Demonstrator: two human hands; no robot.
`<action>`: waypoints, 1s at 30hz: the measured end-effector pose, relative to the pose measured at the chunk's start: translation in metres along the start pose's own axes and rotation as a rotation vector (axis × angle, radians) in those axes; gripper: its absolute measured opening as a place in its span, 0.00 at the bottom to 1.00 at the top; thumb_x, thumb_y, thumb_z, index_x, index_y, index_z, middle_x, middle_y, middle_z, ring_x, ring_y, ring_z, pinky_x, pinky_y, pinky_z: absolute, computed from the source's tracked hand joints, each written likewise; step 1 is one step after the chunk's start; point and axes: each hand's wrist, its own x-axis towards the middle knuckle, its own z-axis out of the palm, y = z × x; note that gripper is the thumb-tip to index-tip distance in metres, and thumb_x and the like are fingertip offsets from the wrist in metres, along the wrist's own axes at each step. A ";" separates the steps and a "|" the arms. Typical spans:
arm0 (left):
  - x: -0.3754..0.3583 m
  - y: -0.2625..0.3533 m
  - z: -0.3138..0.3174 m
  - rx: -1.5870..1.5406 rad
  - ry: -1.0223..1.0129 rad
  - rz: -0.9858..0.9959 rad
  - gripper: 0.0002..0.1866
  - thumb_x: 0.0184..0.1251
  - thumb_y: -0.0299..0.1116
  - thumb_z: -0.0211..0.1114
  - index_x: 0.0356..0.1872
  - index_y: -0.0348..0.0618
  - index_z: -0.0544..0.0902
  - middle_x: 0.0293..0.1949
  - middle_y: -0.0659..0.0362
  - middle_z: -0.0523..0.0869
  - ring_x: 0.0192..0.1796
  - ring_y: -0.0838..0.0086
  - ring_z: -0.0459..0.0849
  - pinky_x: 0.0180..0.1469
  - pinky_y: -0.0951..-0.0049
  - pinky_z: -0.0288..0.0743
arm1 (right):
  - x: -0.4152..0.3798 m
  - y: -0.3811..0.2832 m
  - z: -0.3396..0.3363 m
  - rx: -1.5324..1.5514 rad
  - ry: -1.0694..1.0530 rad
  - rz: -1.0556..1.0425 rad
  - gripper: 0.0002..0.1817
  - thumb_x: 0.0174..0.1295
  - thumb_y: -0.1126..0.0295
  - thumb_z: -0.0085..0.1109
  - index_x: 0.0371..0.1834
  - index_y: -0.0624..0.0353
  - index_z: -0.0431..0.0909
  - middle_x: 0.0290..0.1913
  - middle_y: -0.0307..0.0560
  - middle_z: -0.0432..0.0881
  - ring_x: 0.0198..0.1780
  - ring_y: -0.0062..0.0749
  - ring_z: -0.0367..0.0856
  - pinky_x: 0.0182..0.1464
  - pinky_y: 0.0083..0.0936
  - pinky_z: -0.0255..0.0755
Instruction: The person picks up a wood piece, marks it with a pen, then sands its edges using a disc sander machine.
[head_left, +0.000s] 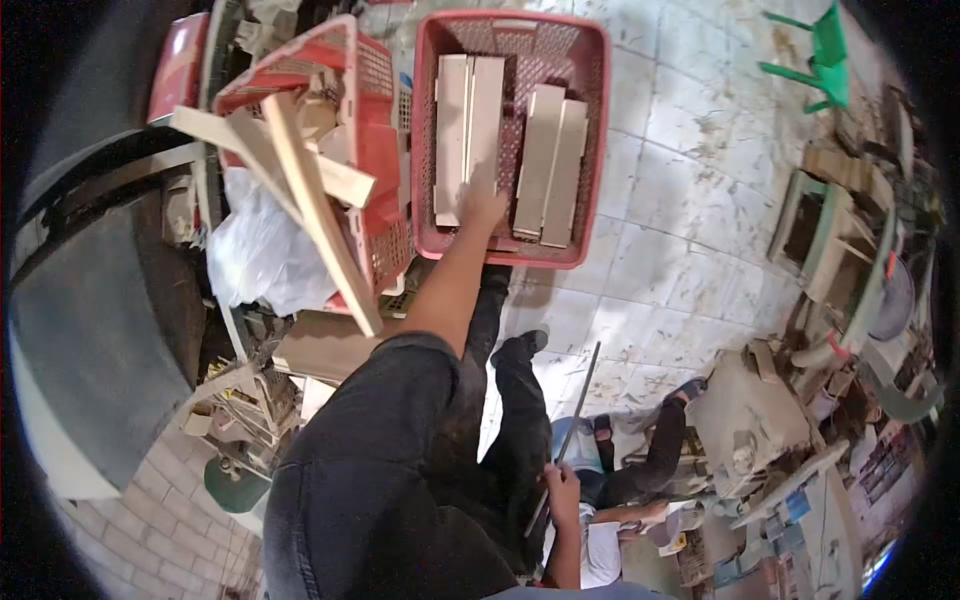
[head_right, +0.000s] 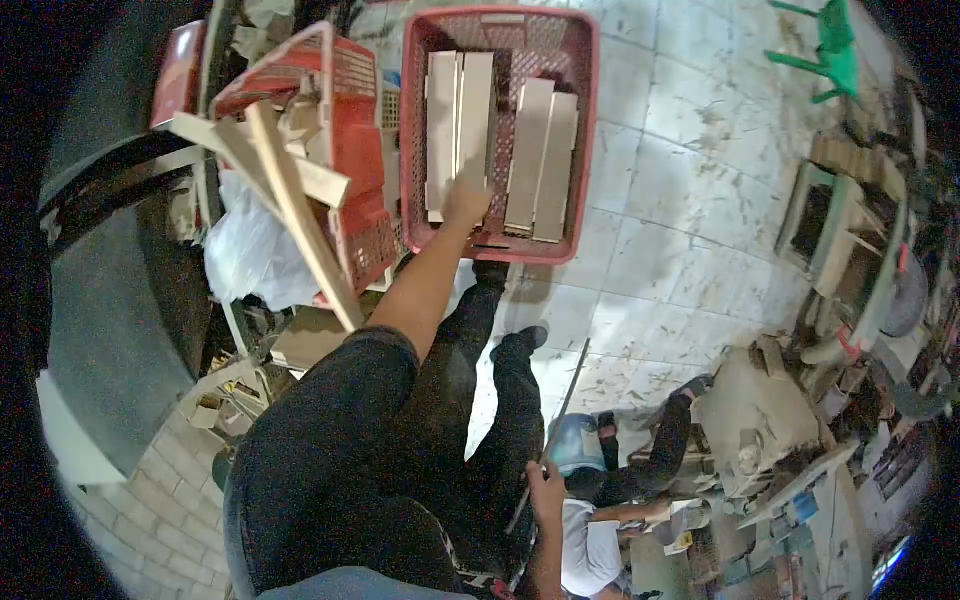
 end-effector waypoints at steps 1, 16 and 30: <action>0.034 0.001 0.017 0.020 0.038 -0.042 0.46 0.62 0.47 0.75 0.80 0.52 0.62 0.66 0.43 0.78 0.68 0.46 0.78 0.64 0.47 0.79 | 0.003 0.003 0.007 0.026 -0.030 0.037 0.34 0.68 0.45 0.64 0.63 0.66 0.81 0.49 0.61 0.89 0.53 0.53 0.87 0.60 0.41 0.76; 0.094 0.023 -0.005 -0.001 0.092 -0.007 0.25 0.66 0.31 0.66 0.61 0.35 0.69 0.60 0.38 0.73 0.57 0.37 0.84 0.59 0.48 0.82 | -0.033 -0.156 -0.023 0.252 -0.099 0.020 0.30 0.70 0.49 0.66 0.62 0.66 0.80 0.49 0.46 0.86 0.51 0.31 0.80 0.55 0.30 0.73; 0.118 -0.034 -0.001 0.216 0.129 -0.042 0.24 0.74 0.35 0.64 0.63 0.38 0.66 0.63 0.38 0.70 0.50 0.38 0.89 0.52 0.46 0.86 | 0.029 -0.122 -0.034 0.206 -0.180 -0.035 0.28 0.68 0.60 0.66 0.68 0.65 0.78 0.54 0.50 0.88 0.55 0.36 0.84 0.62 0.30 0.73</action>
